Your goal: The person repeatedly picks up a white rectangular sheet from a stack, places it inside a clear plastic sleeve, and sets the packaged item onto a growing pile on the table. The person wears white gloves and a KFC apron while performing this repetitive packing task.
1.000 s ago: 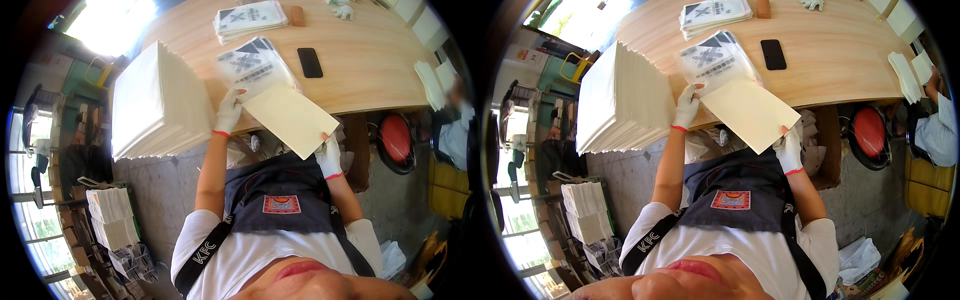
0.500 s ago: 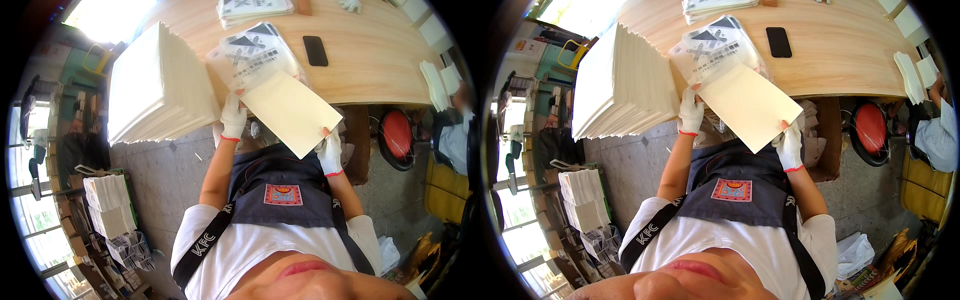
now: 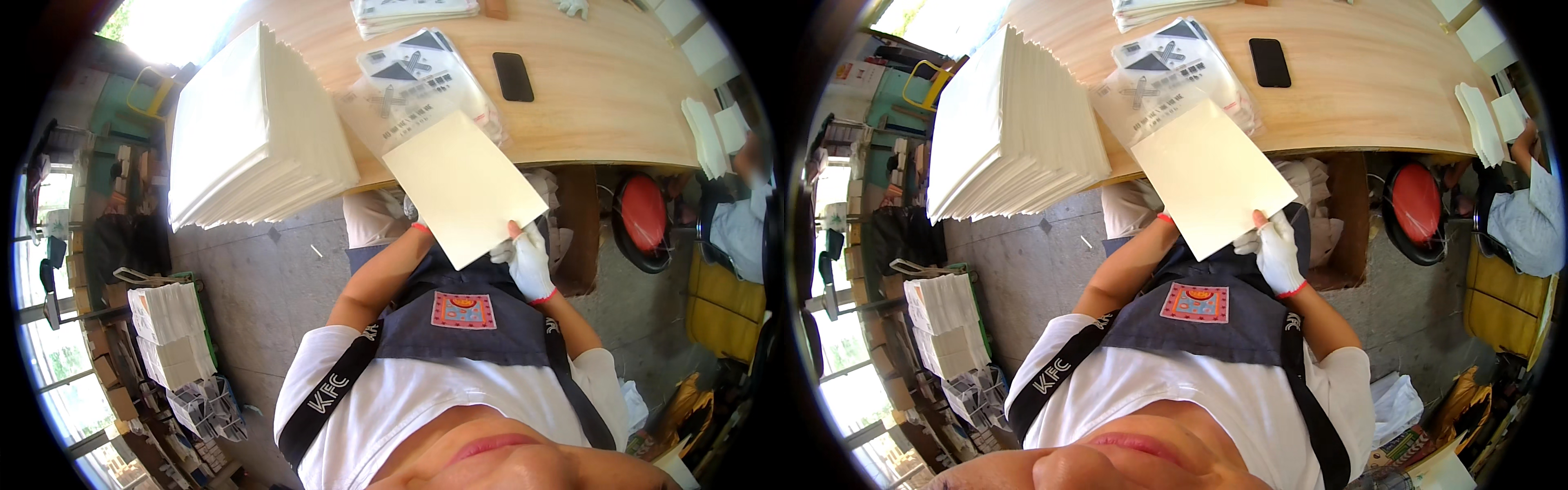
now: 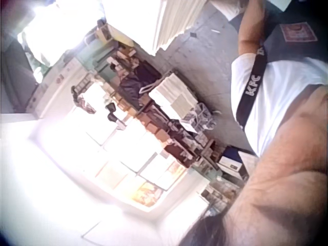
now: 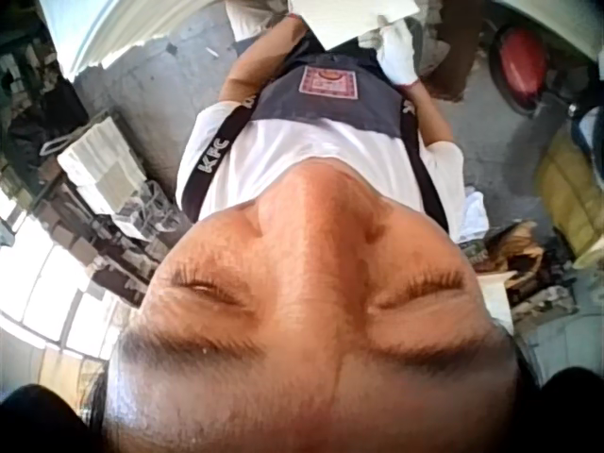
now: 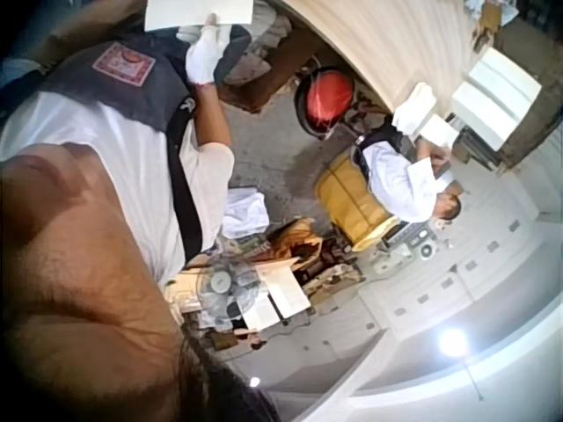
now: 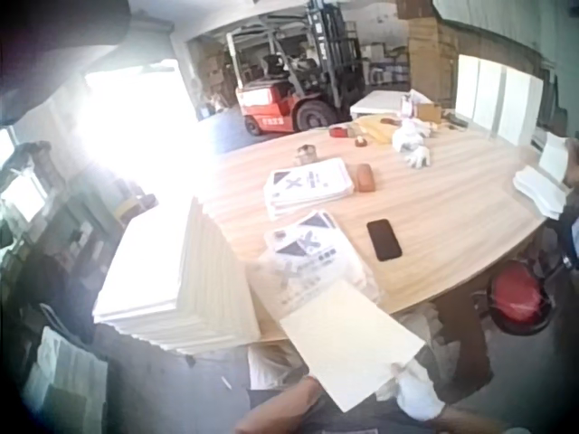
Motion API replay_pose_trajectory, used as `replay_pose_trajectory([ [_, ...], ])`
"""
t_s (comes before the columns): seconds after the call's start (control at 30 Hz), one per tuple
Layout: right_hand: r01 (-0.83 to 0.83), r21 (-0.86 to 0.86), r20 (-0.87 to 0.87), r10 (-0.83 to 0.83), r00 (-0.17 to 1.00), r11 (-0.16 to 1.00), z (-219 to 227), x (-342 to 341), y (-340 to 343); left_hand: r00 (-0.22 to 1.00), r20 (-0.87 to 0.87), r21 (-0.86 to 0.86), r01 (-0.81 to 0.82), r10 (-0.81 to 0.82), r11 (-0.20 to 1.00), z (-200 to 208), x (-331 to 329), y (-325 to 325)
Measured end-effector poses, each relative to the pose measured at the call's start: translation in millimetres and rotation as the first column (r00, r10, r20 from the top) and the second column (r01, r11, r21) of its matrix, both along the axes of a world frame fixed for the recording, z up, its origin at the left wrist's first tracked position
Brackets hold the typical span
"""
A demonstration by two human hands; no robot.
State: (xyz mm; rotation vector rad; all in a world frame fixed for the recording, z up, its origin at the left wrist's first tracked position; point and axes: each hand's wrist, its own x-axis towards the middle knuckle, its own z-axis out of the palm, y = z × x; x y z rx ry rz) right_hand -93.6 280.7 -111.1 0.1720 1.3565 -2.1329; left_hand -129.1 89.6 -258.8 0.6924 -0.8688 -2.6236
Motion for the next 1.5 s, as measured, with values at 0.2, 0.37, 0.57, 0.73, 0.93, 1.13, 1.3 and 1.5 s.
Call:
replay_pose_trajectory([
  [0.2,0.057,-0.178,0.305,0.000,0.952,0.982,-66.4,-27.6,-67.4,0.997,-0.005,-0.413,-0.074,0.079,0.908,-73.1,38.0,7.4],
  [0.37,0.289,-0.501,0.506,0.005,0.862,0.816,-90.5,-72.0,-113.2,0.942,0.301,-0.271,0.236,-0.150,0.933,11.8,39.3,0.5],
  [0.57,-0.303,-0.207,0.195,0.343,0.919,0.930,-63.1,-63.6,-87.2,0.876,0.345,0.005,0.359,-0.338,0.933,28.5,68.0,-21.0],
  [0.73,-0.223,0.718,-0.570,0.740,0.356,0.660,-39.0,-54.8,-108.7,0.913,0.392,-0.316,0.247,-0.111,0.916,63.8,90.2,-57.3],
  [0.93,0.147,0.884,-0.444,0.895,-0.042,0.445,-48.2,-53.2,-142.7,0.900,0.405,-0.386,0.329,-0.162,0.862,71.7,89.6,-69.2],
  [1.13,0.141,0.898,-0.400,0.907,-0.132,0.416,-50.0,-60.8,-143.2,0.952,0.283,-0.215,0.181,-0.116,0.960,43.5,91.2,-71.5],
  [1.3,-0.400,0.671,-0.527,0.781,0.335,0.624,-23.9,-64.0,-109.6,0.936,0.344,-0.273,0.175,-0.074,0.946,42.4,87.3,-65.0],
  [1.5,0.278,0.386,-0.282,-0.174,0.944,0.880,-106.1,-189.7,93.1,0.927,0.354,-0.417,0.276,-0.125,0.866,45.0,109.9,-82.7],
])
